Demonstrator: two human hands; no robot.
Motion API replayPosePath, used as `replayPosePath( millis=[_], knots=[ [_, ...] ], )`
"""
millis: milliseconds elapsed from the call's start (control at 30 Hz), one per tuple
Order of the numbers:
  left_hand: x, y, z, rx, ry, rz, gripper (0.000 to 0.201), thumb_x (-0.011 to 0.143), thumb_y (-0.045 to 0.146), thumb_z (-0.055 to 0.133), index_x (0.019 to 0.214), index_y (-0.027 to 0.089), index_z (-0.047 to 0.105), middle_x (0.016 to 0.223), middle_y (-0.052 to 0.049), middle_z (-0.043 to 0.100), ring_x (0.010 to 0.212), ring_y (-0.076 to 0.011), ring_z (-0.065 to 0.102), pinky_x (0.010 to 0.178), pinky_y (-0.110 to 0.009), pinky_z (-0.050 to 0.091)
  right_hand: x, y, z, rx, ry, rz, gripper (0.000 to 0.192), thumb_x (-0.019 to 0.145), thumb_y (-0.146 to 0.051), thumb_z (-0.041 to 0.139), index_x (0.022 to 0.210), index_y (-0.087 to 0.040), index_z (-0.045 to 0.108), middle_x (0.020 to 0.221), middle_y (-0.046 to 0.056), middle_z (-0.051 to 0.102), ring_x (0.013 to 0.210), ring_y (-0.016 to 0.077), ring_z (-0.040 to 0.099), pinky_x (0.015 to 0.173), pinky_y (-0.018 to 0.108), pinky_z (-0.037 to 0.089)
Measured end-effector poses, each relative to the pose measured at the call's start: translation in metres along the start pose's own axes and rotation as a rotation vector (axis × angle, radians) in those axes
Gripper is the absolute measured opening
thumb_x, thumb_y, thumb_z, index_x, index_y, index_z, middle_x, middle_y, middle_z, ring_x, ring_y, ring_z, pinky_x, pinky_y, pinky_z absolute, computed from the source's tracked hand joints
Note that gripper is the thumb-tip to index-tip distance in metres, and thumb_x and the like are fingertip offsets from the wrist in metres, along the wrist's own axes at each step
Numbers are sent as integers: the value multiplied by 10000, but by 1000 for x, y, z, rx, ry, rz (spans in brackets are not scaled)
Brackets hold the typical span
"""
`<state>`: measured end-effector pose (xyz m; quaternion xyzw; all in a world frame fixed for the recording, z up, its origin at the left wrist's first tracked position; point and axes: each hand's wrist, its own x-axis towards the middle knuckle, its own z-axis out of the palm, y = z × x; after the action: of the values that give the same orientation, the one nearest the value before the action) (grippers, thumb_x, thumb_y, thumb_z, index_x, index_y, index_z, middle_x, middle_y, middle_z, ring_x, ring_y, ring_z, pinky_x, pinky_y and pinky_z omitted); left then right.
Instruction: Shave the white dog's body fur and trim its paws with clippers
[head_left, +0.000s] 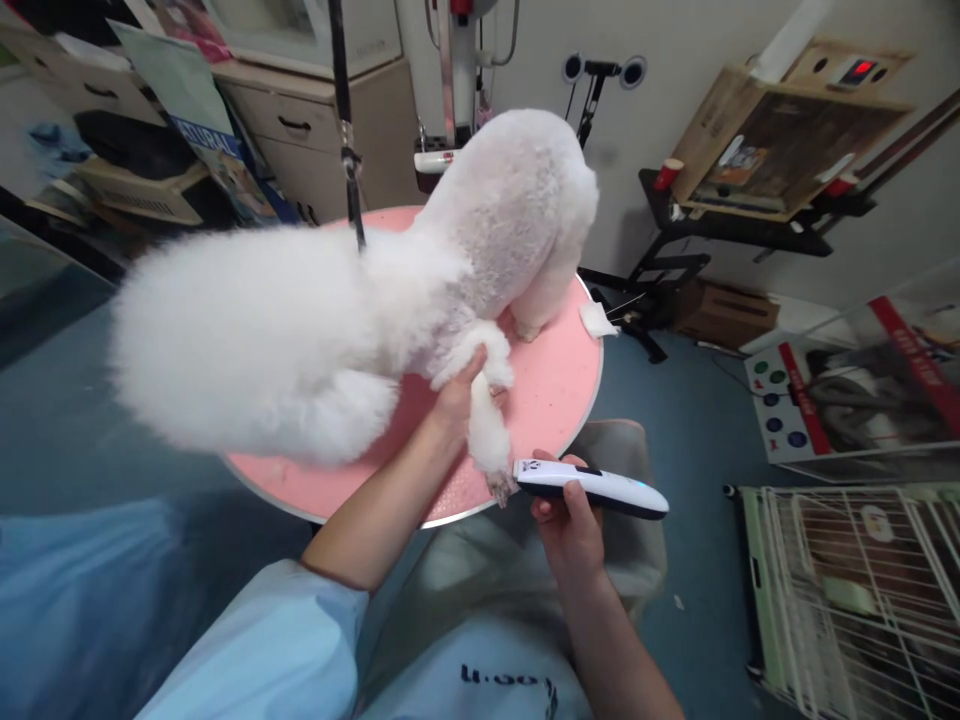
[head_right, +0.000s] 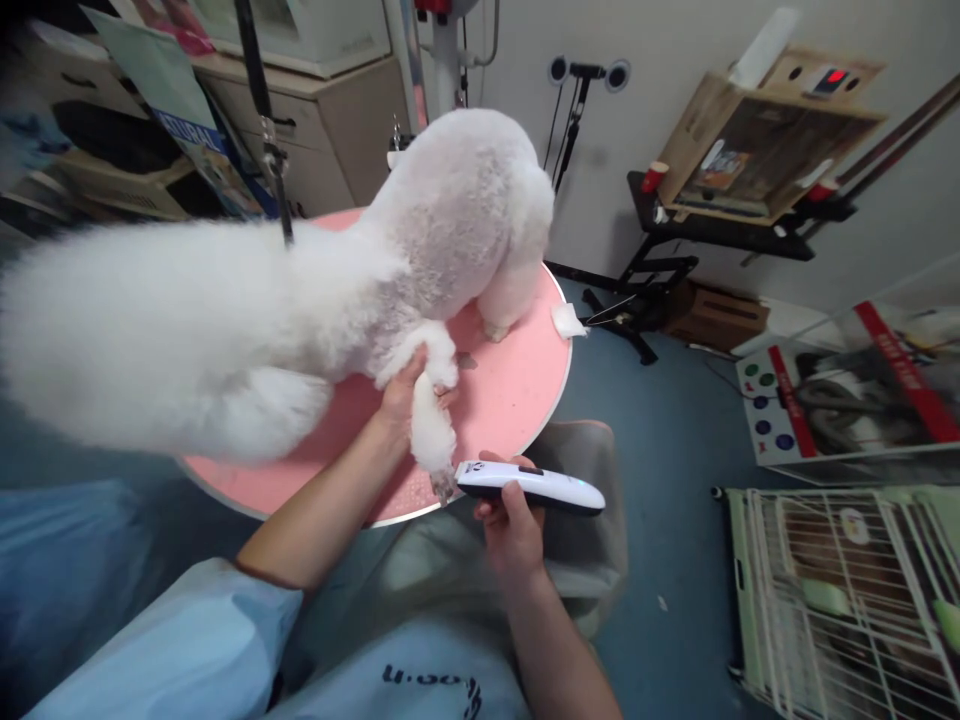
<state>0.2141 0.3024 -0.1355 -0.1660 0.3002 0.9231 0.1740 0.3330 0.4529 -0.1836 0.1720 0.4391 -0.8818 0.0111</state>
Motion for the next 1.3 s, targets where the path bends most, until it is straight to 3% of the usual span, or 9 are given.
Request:
replayPosePath(
  millis=[233, 400, 567, 667, 800, 933, 1067, 1300],
  knots=[
    [-11, 7, 11, -37, -19, 38, 507, 988, 357, 259, 644, 140, 561, 397, 9, 415, 288, -81, 362, 301, -174, 266, 0, 11, -1, 165, -69, 182, 278, 700, -400, 697, 911, -252, 592, 956, 27, 729, 441, 59, 455, 401, 189, 400],
    [-24, 13, 19, -38, 14, -6, 552, 995, 356, 184, 640, 132, 543, 423, -2, 445, 302, -77, 344, 299, -173, 251, -3, 13, 3, 234, -103, 203, 317, 649, -396, 703, 924, -265, 615, 946, 16, 737, 456, 66, 454, 432, 198, 401],
    [-26, 13, 14, -35, 35, -22, 562, 990, 383, 160, 614, 155, 510, 406, 2, 410, 302, -96, 347, 290, -192, 257, -4, 13, 3, 194, -64, 181, 315, 664, -423, 678, 931, -270, 608, 982, 25, 732, 448, 71, 431, 416, 213, 385],
    [-23, 13, 10, -62, -4, 47, 512, 985, 365, 211, 616, 161, 502, 416, 7, 398, 317, -94, 344, 298, -193, 263, -7, 14, 4, 155, -1, 131, 352, 669, -442, 700, 943, -264, 571, 965, 39, 728, 461, 74, 455, 407, 199, 374],
    [-22, 15, 10, -105, -16, 198, 489, 987, 288, 223, 619, 150, 515, 444, -1, 437, 338, -74, 354, 324, -178, 273, -17, 13, 8, 10, 52, -102, 439, 684, -466, 727, 1005, -282, 490, 1028, 46, 694, 579, 114, 567, 438, 211, 430],
    [-22, 18, 11, -120, 32, 270, 425, 975, 290, 305, 638, 153, 525, 465, 7, 475, 349, -73, 378, 336, -182, 283, -25, 14, 9, -120, 21, -273, 460, 719, -506, 712, 1016, -295, 432, 1047, 40, 648, 599, 117, 585, 429, 214, 440],
    [-21, 17, 10, -117, 54, 332, 358, 931, 340, 444, 631, 156, 507, 467, 29, 470, 338, -67, 386, 332, -176, 265, -25, 14, 7, -144, -8, -292, 499, 710, -548, 720, 1021, -296, 421, 1075, 43, 629, 580, 113, 584, 458, 241, 473],
    [-24, 15, 9, -108, 79, 292, 351, 889, 395, 513, 625, 164, 493, 447, 40, 448, 332, -73, 417, 339, -175, 286, -18, 4, 6, -143, -3, -231, 460, 758, -589, 662, 1015, -277, 441, 1004, 31, 643, 498, 83, 535, 426, 223, 438]
  ],
)
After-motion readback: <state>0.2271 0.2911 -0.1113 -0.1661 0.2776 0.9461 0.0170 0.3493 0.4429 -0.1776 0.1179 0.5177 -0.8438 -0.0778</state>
